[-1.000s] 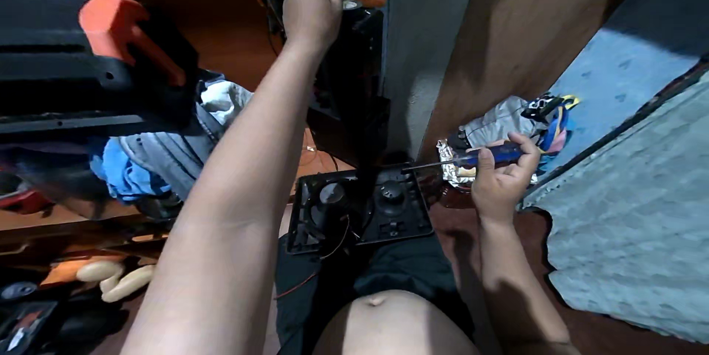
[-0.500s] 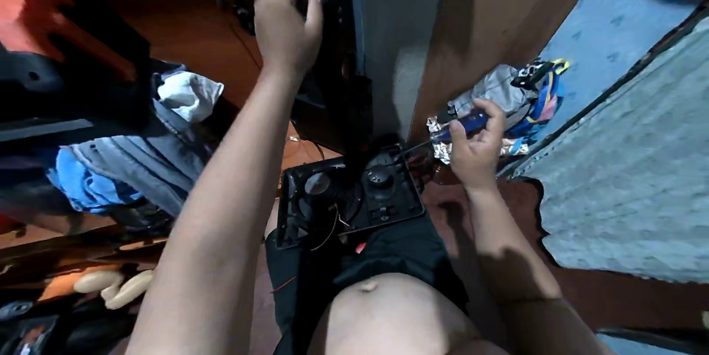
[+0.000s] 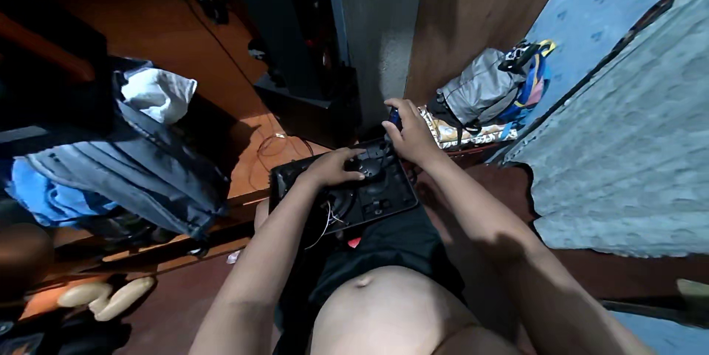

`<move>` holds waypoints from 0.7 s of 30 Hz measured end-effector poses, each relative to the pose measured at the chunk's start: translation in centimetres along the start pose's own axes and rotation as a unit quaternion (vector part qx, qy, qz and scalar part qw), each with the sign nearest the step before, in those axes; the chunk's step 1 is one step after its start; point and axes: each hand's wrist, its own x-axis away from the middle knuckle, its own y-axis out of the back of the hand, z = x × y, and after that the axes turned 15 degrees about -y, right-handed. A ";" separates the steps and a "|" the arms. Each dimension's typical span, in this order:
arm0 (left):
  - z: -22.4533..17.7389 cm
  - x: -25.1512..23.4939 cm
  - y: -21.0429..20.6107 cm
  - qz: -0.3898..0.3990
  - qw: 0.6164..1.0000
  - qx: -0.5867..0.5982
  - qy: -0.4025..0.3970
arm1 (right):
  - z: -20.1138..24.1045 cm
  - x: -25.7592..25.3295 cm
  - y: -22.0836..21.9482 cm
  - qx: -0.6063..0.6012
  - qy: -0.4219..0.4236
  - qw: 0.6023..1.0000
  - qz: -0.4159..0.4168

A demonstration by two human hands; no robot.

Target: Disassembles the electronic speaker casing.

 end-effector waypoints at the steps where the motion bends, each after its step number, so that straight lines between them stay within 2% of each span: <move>1: 0.2 -0.1 -0.1 0.009 1.000 -0.008 -0.003 | 0.0 -0.1 -0.1 0.003 0.004 1.000 0.002; 5: 0.6 -0.3 -0.5 0.041 0.998 -0.048 -0.002 | 0.4 -0.3 -0.3 0.007 0.014 1.000 0.007; 21: 0.4 -0.2 -0.3 0.041 0.998 -0.044 -0.005 | 0.7 -0.8 -0.5 0.016 -0.036 0.999 0.012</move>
